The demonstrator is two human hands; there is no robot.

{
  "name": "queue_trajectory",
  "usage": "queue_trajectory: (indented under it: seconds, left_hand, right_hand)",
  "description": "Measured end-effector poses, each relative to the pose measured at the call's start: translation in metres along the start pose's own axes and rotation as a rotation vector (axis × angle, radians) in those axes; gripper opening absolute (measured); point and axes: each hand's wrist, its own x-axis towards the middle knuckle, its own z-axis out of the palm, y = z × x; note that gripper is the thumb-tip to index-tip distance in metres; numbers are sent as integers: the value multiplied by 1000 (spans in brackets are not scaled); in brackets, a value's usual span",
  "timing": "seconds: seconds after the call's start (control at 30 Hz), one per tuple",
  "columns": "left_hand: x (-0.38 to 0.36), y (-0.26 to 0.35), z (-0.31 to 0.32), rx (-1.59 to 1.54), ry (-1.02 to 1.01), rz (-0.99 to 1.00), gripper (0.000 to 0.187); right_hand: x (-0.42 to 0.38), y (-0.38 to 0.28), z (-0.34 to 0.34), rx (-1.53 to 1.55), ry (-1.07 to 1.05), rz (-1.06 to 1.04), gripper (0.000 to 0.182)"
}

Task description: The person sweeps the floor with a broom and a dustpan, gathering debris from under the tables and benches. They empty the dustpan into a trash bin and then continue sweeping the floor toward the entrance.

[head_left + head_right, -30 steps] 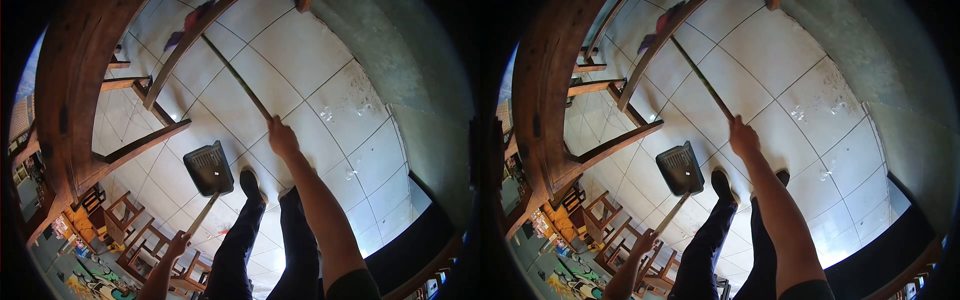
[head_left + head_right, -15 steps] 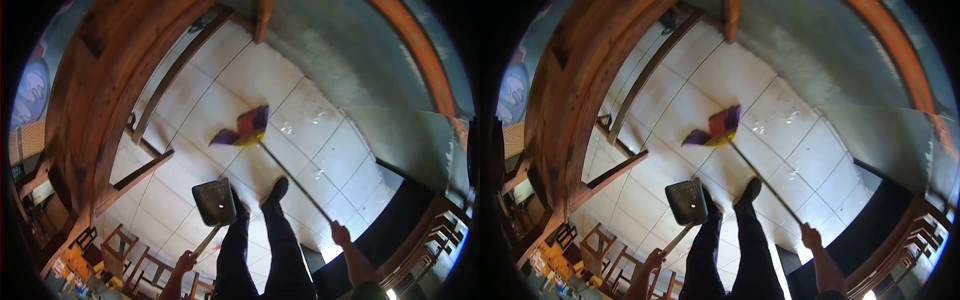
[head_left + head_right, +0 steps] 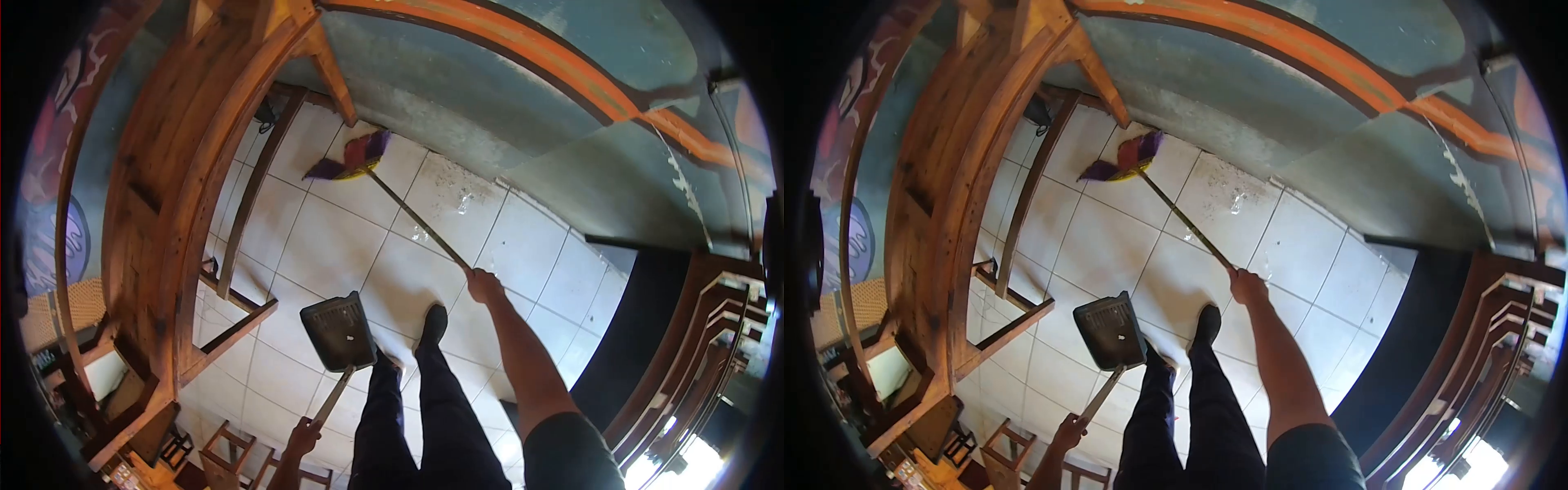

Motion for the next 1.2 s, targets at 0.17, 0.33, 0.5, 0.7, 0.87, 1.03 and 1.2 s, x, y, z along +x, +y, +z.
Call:
queue_trajectory:
  seconds: [0.17,0.33,0.5,0.7,0.87,1.03,1.2]
  left_hand:
    - [-27,34,-3,96,63,-10,43]
    - [-27,37,8,121,68,31,45]
    - [-32,48,21,154,26,23,50]
    - [-42,57,25,265,-49,104,50]
    - [-53,68,1,319,-85,51,47]
    - [-55,76,-19,380,-52,80,47]
    - [-54,74,-32,414,-2,76,48]
  right_hand:
    - [-80,125,56,-287,-214,-173,42]
    - [-203,163,44,83,-65,10,36]
    - [-204,144,60,358,32,198,45]
    - [-139,102,66,526,-101,400,37]
    - [-244,162,154,190,-173,84,34]
    - [-272,133,134,574,74,370,48]
    - [-169,138,143,844,183,413,58]
